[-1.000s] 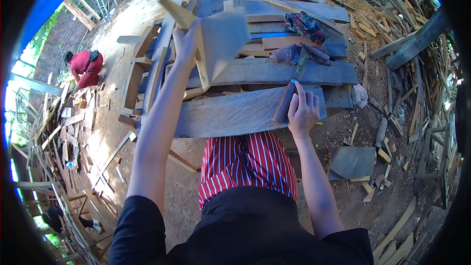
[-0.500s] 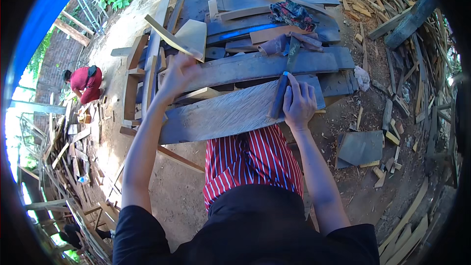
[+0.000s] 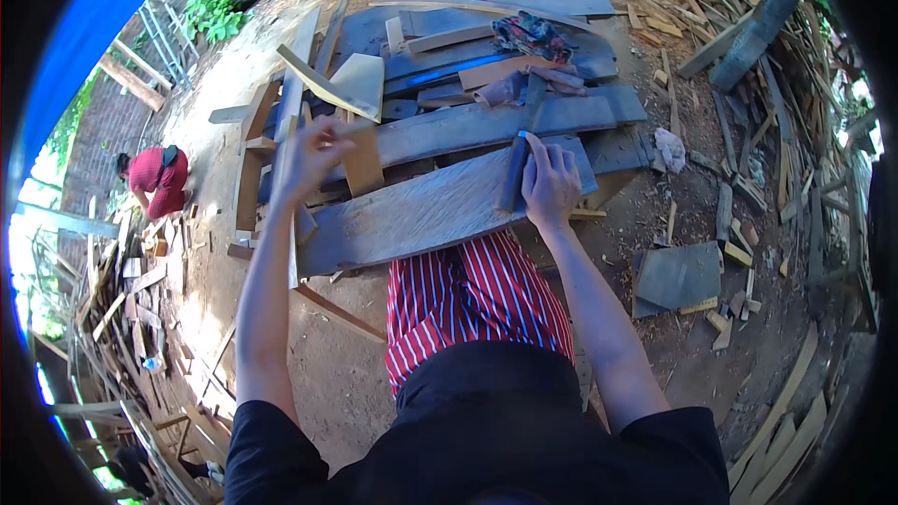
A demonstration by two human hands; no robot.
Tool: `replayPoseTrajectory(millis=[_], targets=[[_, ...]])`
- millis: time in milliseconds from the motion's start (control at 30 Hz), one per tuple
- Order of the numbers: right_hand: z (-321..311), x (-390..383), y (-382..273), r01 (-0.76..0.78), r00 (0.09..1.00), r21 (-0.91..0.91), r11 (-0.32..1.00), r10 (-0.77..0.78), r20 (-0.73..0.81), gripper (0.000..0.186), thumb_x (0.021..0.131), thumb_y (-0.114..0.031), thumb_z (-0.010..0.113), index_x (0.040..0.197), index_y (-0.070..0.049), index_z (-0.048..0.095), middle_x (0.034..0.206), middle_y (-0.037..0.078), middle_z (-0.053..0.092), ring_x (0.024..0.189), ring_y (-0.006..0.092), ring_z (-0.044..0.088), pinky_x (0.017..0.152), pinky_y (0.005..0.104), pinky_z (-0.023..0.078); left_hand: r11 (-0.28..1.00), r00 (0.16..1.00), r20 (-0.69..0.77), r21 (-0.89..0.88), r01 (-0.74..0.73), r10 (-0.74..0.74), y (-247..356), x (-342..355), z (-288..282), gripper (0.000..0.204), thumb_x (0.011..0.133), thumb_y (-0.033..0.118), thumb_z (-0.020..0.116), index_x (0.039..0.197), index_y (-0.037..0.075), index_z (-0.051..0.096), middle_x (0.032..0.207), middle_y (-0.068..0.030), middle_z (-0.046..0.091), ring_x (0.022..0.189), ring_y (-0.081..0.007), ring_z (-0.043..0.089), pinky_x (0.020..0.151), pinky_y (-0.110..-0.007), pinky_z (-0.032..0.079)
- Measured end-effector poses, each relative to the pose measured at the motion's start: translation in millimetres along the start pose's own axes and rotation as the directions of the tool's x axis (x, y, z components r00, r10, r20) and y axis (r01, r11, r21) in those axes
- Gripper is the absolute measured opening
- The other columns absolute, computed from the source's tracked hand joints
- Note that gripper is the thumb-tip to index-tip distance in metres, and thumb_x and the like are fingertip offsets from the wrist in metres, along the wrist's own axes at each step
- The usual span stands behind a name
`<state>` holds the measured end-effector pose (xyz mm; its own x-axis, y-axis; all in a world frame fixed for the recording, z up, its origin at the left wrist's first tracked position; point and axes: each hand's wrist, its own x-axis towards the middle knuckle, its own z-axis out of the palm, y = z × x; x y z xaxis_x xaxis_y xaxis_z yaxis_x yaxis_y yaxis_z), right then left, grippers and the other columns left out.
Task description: Chisel a groove or mark into a piece of wood using a hand chisel and mallet.
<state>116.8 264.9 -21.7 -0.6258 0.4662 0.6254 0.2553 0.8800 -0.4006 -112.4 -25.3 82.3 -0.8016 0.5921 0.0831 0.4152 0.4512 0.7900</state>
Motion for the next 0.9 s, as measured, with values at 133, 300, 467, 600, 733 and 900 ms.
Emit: replayPoseTrajectory(millis=[133, 300, 467, 600, 733, 900], targets=[[-5.0, -2.0, 6.5, 0.003, 0.999, -0.012, 1.000, -0.003, -0.039, 0.035, 0.089, -0.014, 0.055, 0.123, -0.016, 0.061, 0.089, 0.006, 0.059, 0.086, 0.0279, 0.057, 0.077, 0.0393, 0.048, 0.967, 0.973, -0.220, -0.255, 0.017, -0.075, 9.8, 19.0, -47.4, 0.034, 0.086, 0.018, 0.073, 0.114, 0.002, 0.065, 0.088, -0.0031, 0.066, 0.080, -0.0130, 0.065, 0.072, -0.026, 0.055], [0.0, 0.9, -2.0, -0.002, 1.000, 0.003, 1.000, 0.002, -0.021, 0.035, 0.089, -0.014, 0.055, 0.123, -0.015, 0.062, 0.090, 0.006, 0.060, 0.086, 0.0272, 0.057, 0.077, 0.0388, 0.048, 0.957, 0.887, -0.375, -0.209, 0.203, -0.270, -63.6, 32.6, -91.9, 0.043, 0.088, 0.014, 0.069, 0.126, 0.000, 0.056, 0.105, -0.0100, 0.064, 0.092, -0.0196, 0.065, 0.079, -0.032, 0.056], [-5.7, 4.5, 3.3, -0.018, 1.000, 0.031, 0.999, 0.018, -0.009, 0.036, 0.087, -0.014, 0.057, 0.122, -0.013, 0.063, 0.090, 0.005, 0.061, 0.086, 0.0262, 0.058, 0.077, 0.0387, 0.048, 0.826, 0.952, -0.144, 0.543, -0.152, 0.270, -7.1, -6.9, 41.5, 0.058, 0.087, 0.019, 0.068, 0.139, 0.005, 0.047, 0.140, -0.0196, 0.045, 0.132, -0.0357, 0.040, 0.112, -0.048, 0.030], [-0.7, 5.2, 5.3, -0.041, 0.999, 0.043, 0.998, 0.040, 0.035, 0.036, 0.086, -0.013, 0.057, 0.122, -0.013, 0.063, 0.089, 0.005, 0.061, 0.085, 0.0265, 0.058, 0.077, 0.0381, 0.048, 0.595, 0.826, 0.410, 0.573, -0.563, 0.386, 5.9, -40.2, 94.6, 0.057, 0.086, 0.026, 0.065, 0.140, 0.012, 0.049, 0.140, -0.0131, 0.048, 0.134, -0.0325, 0.040, 0.114, -0.048, 0.028], [-3.9, 7.3, 0.2, -0.062, 0.994, 0.013, 0.998, 0.060, 0.093, 0.038, 0.086, -0.014, 0.058, 0.123, -0.015, 0.063, 0.092, 0.004, 0.062, 0.087, 0.0266, 0.059, 0.081, 0.0408, 0.046, 0.653, 0.806, 0.449, 0.485, -0.582, 0.386, -9.3, -43.0, 93.7, 0.060, 0.082, 0.030, 0.067, 0.138, 0.016, 0.052, 0.133, -0.0107, 0.054, 0.130, -0.0286, 0.046, 0.115, -0.050, 0.028], [-11.8, 9.6, 1.9, -0.033, 0.981, -0.107, 0.994, 0.053, 0.189, 0.036, 0.089, -0.020, 0.052, 0.124, -0.015, 0.063, 0.102, 0.008, 0.061, 0.100, 0.0294, 0.057, 0.094, 0.0472, 0.039, 0.734, 0.815, 0.474, 0.411, -0.540, 0.334, -7.4, -38.7, 96.9, 0.059, 0.079, 0.029, 0.067, 0.135, 0.013, 0.054, 0.128, -0.0115, 0.058, 0.115, -0.0290, 0.057, 0.113, -0.054, 0.028]])
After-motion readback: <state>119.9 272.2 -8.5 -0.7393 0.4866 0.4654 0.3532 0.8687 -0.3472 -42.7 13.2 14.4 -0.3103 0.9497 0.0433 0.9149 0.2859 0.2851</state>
